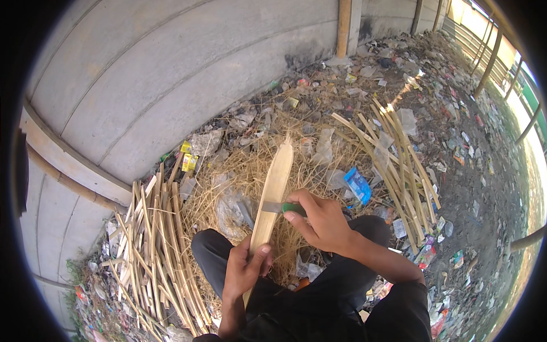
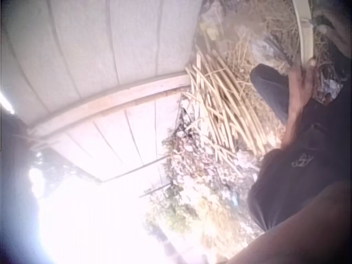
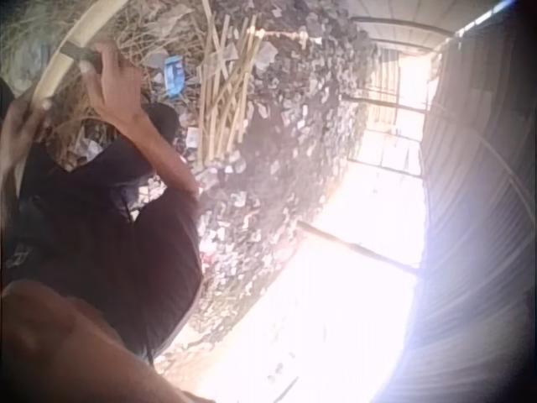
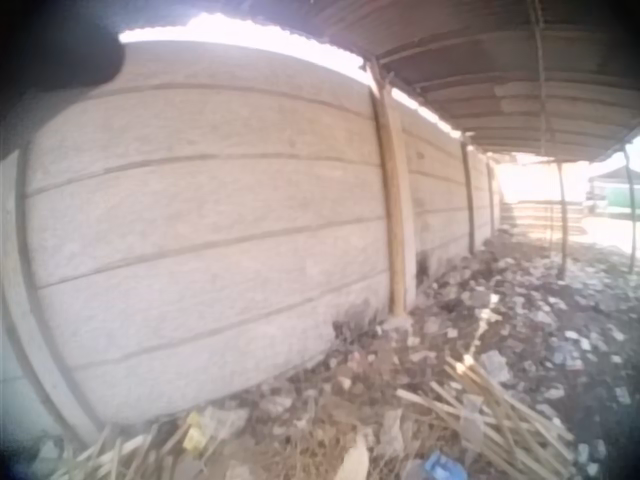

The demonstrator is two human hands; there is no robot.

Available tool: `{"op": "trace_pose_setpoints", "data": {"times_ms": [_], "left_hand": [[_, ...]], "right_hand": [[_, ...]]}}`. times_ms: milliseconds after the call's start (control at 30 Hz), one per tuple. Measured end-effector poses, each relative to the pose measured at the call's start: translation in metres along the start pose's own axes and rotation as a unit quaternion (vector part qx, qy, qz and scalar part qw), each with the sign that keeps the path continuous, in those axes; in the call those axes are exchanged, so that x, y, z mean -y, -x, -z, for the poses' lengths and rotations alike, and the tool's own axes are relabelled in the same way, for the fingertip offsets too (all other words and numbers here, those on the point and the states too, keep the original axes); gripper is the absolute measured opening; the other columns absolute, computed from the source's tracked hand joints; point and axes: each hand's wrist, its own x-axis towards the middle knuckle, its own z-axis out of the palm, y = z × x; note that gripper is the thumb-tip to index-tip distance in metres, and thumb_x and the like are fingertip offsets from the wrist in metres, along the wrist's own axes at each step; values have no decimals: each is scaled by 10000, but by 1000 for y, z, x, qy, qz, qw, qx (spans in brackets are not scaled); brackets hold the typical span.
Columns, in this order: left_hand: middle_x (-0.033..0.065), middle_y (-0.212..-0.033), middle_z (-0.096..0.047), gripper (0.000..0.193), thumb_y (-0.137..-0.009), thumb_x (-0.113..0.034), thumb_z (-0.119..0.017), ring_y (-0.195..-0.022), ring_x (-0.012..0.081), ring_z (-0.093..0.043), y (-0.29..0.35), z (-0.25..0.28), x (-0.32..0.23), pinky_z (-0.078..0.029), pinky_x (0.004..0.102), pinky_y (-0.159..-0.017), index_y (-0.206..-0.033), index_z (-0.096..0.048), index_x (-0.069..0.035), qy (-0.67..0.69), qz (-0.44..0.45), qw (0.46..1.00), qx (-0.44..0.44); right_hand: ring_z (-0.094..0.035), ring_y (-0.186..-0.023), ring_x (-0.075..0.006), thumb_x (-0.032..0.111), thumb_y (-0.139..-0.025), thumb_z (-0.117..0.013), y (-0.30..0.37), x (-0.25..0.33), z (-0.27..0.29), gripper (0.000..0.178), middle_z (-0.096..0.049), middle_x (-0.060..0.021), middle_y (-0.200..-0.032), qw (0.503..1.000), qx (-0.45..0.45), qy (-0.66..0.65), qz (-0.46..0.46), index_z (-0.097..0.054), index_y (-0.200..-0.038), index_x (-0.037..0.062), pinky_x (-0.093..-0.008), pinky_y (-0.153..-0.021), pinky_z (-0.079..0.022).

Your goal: The person sits on the ground and uses a utility knife to shave the surface of a long bamboo stick. They hold the stick with their left hand and scrape the blade along its length with their right hand, removing thin strips of material.

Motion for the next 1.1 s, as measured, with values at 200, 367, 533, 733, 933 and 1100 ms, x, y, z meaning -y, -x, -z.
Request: {"op": "trace_pose_setpoints", "data": {"times_ms": [200, 367, 533, 733, 933, 1100], "left_hand": [[-17, -708, -620, 227, -1136, -206, -661, -544, 52, -545, 1, 2, -6, -423, 248, -502, -1152, -685, 19, 14, -20, 1000, 1], [-22, -718, -593, 248, -1143, -229, -653, -542, 48, -517, 2, 2, -14, -404, 242, -489, -1174, -666, 16, 49, -2, 999, 7], [-16, -741, -560, 268, -1147, -254, -648, -550, 45, -476, 2, 0, -11, -380, 236, -472, -1199, -652, 9, 149, 21, 989, 11], [-12, -755, -558, 265, -1149, -256, -644, -557, 41, -467, 3, -1, -17, -378, 231, -473, -1196, -645, 5, 148, 32, 988, -1], [-10, -762, -554, 260, -1152, -250, -639, -562, 40, -467, 7, 1, -16, -372, 231, -470, -1194, -640, 6, 165, 40, 986, -3], [-11, -757, -545, 251, -1154, -248, -635, -568, 42, -465, 8, 2, -16, -371, 231, -474, -1154, -630, 3, 144, 49, 988, -3]], "right_hand": [[-733, -688, -253, 335, -984, -816, 5, 4, -9, 327, -720, -61, -901, 990, -2, 91, 112, -685, -1163, 95, -362, -591, -574], [-709, -656, -236, 335, -927, -868, 6, 6, -13, 392, -689, -54, -851, 981, 3, 117, 152, -702, -1180, 86, -360, -568, -556], [-691, -624, -215, 355, -921, -868, 6, 11, -15, 401, -664, -36, -820, 978, 18, 134, 157, -705, -1175, 92, -349, -549, -545], [-696, -615, -192, 391, -956, -824, 5, 15, -19, 345, -673, -12, -820, 978, 15, 140, 152, -690, -1135, 129, -328, -553, -556], [-696, -614, -185, 397, -971, -810, 4, 19, -20, 321, -671, -10, -810, 976, 14, 152, 154, -694, -1111, 132, -327, -550, -552], [-691, -610, -183, 394, -966, -814, 4, 19, -19, 311, -664, -2, -799, 975, 7, 160, 154, -698, -1096, 136, -323, -544, -542]]}}
